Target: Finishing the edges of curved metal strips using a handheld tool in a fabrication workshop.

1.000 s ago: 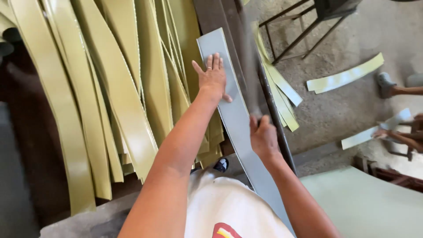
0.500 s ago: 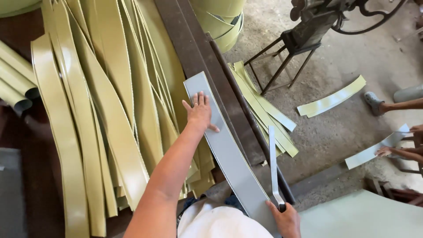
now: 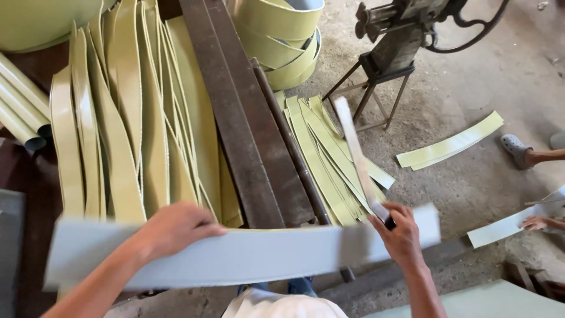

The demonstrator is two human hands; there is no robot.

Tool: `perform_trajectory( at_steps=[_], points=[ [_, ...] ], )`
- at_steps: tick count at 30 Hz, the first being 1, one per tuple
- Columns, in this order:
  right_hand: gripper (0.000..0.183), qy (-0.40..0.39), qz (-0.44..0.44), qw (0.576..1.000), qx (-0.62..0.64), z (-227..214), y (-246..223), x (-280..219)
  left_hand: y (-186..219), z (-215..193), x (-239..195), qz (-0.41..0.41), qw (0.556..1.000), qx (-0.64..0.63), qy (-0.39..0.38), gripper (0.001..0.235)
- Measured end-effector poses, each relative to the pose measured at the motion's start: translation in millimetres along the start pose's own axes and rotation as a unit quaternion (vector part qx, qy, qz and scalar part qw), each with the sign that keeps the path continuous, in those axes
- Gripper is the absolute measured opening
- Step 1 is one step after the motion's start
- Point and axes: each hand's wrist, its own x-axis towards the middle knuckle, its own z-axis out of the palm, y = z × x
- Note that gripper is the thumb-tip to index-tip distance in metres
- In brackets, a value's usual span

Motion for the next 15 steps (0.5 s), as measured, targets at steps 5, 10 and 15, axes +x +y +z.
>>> perform_trajectory(
  at_steps=[5, 10, 15],
  points=[
    [0.029, 0.001, 0.109, 0.983, 0.146, 21.0, -42.6, 31.2, -9.1, 72.4, -44.6, -0.257, 0.932, -0.235, 0.097, 0.054],
    [0.036, -0.136, 0.255, 0.931, 0.223, 62.3, -55.6, -3.9, -6.8, 172.8, 33.5, -0.281, 0.865, -0.265, 0.319, 0.058],
    [0.039, -0.275, 0.330, 0.882, 0.194, 67.0, -68.4, -41.1, -7.2, 178.0, 170.6, -0.250, 0.737, -0.350, 0.521, 0.051]
  ],
)
